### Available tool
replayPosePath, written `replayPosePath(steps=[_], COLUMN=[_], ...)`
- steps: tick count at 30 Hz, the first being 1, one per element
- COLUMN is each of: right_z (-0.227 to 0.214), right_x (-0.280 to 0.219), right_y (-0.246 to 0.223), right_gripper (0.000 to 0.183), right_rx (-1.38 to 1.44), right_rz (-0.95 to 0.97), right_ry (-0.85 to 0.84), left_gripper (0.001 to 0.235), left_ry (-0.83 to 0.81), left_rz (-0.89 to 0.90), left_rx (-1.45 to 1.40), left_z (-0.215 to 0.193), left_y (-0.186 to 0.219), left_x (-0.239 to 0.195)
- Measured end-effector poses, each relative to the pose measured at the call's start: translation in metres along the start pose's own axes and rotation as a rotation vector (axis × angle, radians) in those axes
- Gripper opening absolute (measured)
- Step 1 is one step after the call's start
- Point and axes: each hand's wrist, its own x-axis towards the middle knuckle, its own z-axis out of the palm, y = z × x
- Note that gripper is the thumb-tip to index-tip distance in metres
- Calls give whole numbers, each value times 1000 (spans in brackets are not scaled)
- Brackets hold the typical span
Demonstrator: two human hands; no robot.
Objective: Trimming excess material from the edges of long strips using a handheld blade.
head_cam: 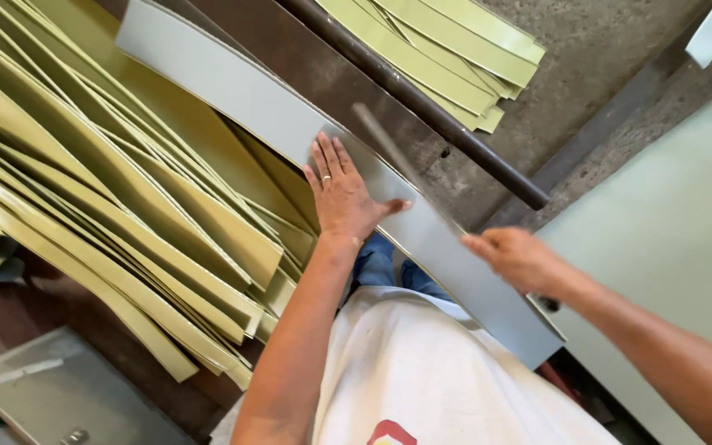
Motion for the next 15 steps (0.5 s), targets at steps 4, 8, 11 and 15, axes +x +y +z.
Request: replayPosePath(steps=[4,8,11,15], right_z=[-47,-36,-29,-41], right_x=[-4,-1,-2,-2], right_y=[-49,-44,-34,-50], right_gripper=[56,69,62,71], right_rx=[229,464,182,364], right_rz=[453,338,278,375], right_ry=[-73,65,-68,52], left_gripper=[163,161,163,164], left_ry=[-23,48,4,58], left_rz=[-10,47,18,47], left_rx=[-10,-40,-42,-94], left_z=[13,10,7,16], left_y=[-8,-5,-1,-5], left_x=[-3,2,1,2])
